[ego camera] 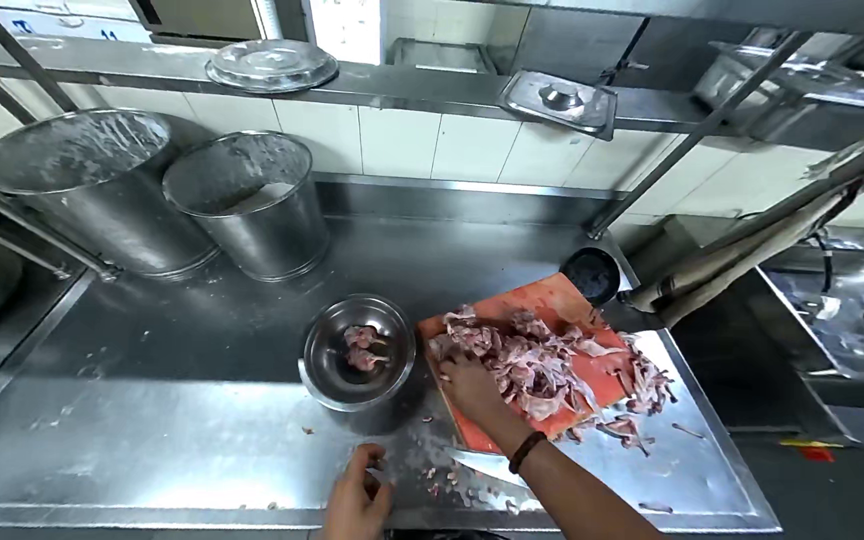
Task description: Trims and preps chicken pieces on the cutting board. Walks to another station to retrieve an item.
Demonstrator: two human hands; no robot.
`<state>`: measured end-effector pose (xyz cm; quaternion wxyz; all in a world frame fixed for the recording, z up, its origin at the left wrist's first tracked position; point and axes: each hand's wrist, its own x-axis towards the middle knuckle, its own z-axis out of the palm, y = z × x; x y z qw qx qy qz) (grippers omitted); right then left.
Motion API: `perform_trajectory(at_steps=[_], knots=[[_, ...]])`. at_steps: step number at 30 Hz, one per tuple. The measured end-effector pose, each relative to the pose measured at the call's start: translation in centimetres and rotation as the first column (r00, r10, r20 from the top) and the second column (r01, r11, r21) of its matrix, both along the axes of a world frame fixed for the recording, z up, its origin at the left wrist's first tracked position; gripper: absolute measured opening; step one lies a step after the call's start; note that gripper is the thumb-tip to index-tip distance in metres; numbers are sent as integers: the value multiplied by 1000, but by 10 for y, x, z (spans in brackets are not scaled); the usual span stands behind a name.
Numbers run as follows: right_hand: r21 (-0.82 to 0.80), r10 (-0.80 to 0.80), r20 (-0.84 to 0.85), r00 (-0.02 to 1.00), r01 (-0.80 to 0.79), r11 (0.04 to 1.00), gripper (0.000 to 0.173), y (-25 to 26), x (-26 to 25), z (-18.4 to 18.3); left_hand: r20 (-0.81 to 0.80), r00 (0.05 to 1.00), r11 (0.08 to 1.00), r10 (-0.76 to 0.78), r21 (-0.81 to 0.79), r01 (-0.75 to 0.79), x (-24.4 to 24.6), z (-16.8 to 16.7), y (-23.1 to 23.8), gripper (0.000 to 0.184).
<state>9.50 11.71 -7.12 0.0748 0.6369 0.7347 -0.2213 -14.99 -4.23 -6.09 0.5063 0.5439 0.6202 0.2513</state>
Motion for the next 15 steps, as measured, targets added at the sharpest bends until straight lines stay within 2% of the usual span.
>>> perform_trajectory(at_steps=[3,6,9,10,13,15], knots=[[69,-28,-16,999,29,997,31,-21,14,-6,20,992,992,-124,-23,124,16,-2,4,41],[130,-119,-203,972,147,980,29,-47,39,4,44,973,974,-226,-3,227,32,3,15,36],[178,-242,-433,868,345,921,29,-70,70,10,57,948,949,-313,-11,314,50,8,32,32],[157,-294,-464,836,404,901,28,-74,78,12,47,936,937,-349,-16,350,57,9,39,32],[47,-422,-386,820,474,879,38,-81,93,17,-17,879,879,-477,-25,477,85,9,62,32],[61,-428,-314,847,468,882,36,-88,93,14,-88,824,828,-560,-36,559,103,8,73,34]])
